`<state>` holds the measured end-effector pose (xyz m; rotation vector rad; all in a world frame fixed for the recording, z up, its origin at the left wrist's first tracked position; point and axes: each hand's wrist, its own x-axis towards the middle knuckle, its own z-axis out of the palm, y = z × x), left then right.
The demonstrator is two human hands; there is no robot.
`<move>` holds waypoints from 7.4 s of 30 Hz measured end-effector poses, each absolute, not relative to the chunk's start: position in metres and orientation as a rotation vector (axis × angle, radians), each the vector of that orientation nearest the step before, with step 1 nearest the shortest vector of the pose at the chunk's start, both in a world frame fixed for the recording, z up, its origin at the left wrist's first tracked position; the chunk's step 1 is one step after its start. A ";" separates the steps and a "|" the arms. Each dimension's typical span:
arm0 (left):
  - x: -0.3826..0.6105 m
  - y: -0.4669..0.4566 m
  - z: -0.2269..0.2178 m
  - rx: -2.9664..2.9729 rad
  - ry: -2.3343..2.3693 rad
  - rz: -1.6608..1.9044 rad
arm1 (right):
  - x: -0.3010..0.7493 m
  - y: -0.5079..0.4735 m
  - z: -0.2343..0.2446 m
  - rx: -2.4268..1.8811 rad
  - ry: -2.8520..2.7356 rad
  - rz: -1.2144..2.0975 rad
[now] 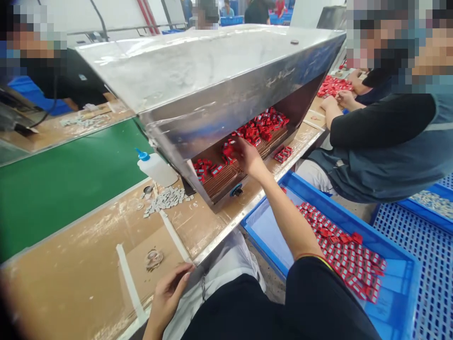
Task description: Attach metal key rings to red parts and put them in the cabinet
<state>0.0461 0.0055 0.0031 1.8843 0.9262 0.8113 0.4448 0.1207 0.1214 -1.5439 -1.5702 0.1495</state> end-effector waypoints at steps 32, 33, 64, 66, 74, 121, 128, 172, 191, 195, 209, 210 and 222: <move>0.006 -0.008 0.000 1.263 0.995 1.008 | 0.194 0.032 0.026 -1.312 -1.555 0.920; 0.005 -0.008 -0.001 1.249 0.987 1.012 | 0.191 0.034 0.029 -1.308 -1.582 0.880; 0.006 -0.007 0.002 1.197 1.006 1.048 | 0.191 0.067 0.040 -1.139 -2.046 0.741; 0.006 -0.007 0.001 1.198 1.012 1.048 | 0.194 0.067 0.039 -1.177 -2.026 0.682; 0.006 -0.006 0.004 1.222 1.000 1.006 | 0.201 0.064 0.036 -1.229 -1.804 0.804; 0.011 -0.005 0.003 1.272 1.028 1.010 | 0.189 0.024 0.048 -1.068 -1.789 0.639; 0.010 -0.005 0.001 1.250 1.030 0.997 | 0.190 0.024 0.049 -1.089 -1.795 0.665; 0.009 -0.006 0.005 1.182 0.999 1.038 | 0.210 0.145 0.040 -1.634 -2.694 0.124; 0.003 -0.006 0.000 1.226 0.933 0.985 | 0.225 0.023 0.063 -1.226 -1.686 1.132; 0.003 -0.007 0.000 1.156 0.940 0.956 | 0.208 0.015 0.061 -1.207 -1.696 1.307; 0.001 -0.008 -0.001 1.334 0.966 0.937 | 0.202 0.021 0.059 -1.211 -1.989 1.129; 0.001 -0.008 -0.001 1.364 0.975 0.931 | 0.202 0.020 0.060 -1.211 -2.029 1.104; 0.001 -0.012 0.001 1.557 1.098 0.905 | 0.199 0.000 0.063 -1.238 -2.156 1.004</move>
